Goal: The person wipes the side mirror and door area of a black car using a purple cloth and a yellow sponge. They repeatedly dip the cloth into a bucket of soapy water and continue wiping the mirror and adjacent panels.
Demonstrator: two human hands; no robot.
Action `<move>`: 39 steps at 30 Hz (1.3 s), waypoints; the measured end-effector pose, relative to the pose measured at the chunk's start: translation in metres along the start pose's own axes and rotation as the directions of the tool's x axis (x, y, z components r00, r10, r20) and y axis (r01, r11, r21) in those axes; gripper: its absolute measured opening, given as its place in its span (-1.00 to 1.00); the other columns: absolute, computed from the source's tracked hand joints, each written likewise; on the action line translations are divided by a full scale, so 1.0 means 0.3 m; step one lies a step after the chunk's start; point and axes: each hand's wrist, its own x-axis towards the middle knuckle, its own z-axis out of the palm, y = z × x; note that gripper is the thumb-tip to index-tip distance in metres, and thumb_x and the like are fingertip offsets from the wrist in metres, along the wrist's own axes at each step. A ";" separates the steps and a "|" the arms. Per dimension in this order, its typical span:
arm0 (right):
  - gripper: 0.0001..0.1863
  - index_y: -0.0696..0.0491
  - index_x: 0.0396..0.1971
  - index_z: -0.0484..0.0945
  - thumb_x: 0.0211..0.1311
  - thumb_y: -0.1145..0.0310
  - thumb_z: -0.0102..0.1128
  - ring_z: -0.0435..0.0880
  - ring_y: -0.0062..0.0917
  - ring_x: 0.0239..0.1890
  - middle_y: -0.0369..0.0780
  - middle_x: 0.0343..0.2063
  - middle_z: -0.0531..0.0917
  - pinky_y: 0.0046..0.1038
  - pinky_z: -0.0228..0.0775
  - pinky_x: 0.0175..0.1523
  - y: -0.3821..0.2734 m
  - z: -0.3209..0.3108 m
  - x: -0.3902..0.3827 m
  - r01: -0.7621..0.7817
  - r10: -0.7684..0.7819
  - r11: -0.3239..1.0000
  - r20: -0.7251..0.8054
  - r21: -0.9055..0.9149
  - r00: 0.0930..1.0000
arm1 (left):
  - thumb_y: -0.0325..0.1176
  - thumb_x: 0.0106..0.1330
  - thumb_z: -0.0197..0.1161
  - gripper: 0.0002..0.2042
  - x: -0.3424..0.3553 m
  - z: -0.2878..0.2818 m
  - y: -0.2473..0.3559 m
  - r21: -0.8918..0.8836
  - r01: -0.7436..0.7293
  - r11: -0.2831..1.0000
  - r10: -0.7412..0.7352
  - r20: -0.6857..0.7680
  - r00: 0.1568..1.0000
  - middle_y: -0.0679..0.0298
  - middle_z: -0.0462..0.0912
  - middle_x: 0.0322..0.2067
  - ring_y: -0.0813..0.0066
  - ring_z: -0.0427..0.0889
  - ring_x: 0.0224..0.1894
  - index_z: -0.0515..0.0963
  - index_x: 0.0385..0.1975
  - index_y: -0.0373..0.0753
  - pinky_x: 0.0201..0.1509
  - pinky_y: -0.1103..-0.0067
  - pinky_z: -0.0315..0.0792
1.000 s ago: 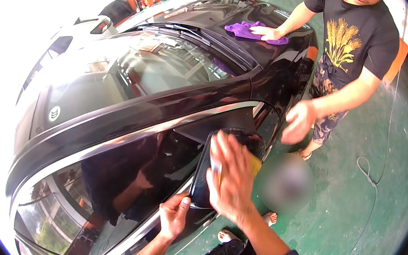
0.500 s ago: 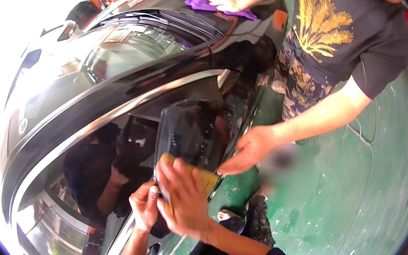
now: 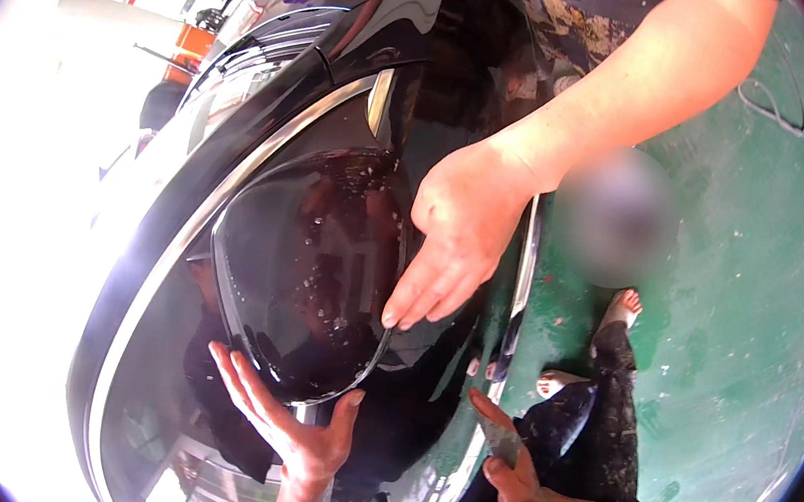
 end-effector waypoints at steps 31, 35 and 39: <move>-0.03 0.28 0.57 0.05 0.11 0.59 0.22 0.69 -0.21 -0.02 -0.15 0.18 0.70 -0.20 0.49 0.19 -0.196 0.056 0.238 0.399 -0.112 0.746 0.490 -0.534 0.865 | 0.03 0.11 0.66 0.28 0.034 -0.003 0.033 -0.510 0.274 0.815 -0.288 0.053 0.956 -0.10 -0.09 0.61 0.02 -0.08 0.66 -0.16 0.61 -0.43 0.68 0.15 -0.17; 0.04 0.28 0.59 -0.02 0.08 0.55 0.28 0.69 -0.20 0.00 -0.15 0.15 0.71 -0.14 0.45 0.21 -0.182 0.078 0.220 0.384 -0.086 0.772 0.516 -0.506 0.852 | 0.10 0.12 0.64 0.28 0.036 -0.013 0.022 -0.513 0.256 0.819 -0.273 0.044 0.961 -0.09 -0.06 0.61 0.03 -0.05 0.65 -0.13 0.61 -0.44 0.68 0.18 -0.13; 0.09 0.30 0.59 -0.08 0.04 0.55 0.28 0.70 -0.19 0.01 -0.12 0.15 0.70 -0.12 0.44 0.21 -0.167 0.073 0.214 0.332 -0.086 0.812 0.465 -0.480 0.881 | 0.12 0.17 0.61 0.25 0.029 -0.023 0.001 -0.495 0.225 0.839 -0.237 0.039 0.971 -0.10 -0.07 0.62 0.04 -0.04 0.65 -0.13 0.61 -0.44 0.67 0.19 -0.12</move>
